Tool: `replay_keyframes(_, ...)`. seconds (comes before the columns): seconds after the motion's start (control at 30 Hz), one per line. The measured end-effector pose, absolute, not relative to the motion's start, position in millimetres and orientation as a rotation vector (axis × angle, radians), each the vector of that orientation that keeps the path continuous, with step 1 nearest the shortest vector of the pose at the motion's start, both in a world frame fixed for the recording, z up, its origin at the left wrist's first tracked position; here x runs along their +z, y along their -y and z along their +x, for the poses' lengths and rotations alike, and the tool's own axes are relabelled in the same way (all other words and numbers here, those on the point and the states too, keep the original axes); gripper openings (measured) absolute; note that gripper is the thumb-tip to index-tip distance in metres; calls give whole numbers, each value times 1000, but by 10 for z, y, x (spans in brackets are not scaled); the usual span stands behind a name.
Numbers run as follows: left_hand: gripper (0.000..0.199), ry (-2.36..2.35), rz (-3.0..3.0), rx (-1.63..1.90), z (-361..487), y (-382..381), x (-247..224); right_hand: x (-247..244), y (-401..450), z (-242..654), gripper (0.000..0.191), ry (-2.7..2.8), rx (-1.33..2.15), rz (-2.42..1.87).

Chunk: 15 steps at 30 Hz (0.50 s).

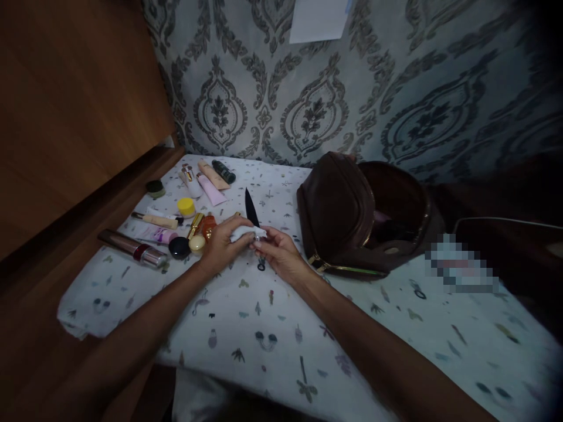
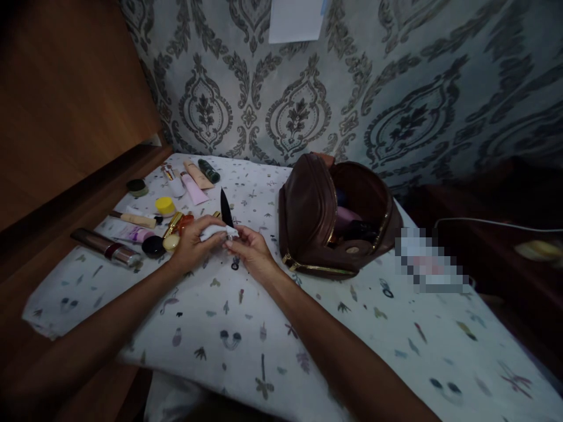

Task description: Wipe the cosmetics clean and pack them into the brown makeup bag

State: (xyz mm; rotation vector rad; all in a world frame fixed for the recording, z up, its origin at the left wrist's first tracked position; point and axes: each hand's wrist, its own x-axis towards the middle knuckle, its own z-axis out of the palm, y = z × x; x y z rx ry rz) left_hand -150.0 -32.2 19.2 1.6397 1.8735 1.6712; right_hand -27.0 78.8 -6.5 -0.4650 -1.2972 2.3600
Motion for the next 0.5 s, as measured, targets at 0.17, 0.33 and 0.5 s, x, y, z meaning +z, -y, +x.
replay_keyframes(0.17, 7, -1899, 1625, 1608, -1472, 321, 200, -80, -797, -275, 46, 1283, 2343, -440)
replay_keyframes(0.33, 10, -2068, 1417, 1749, -1494, 312, 236, -63, -782, -254, 46, 1307, 2364, -451)
replay_keyframes(0.5, 12, -2017, 1109, 1917, -1578, 292, 205, -51, -774, -248, 47, 1326, 2373, -425)
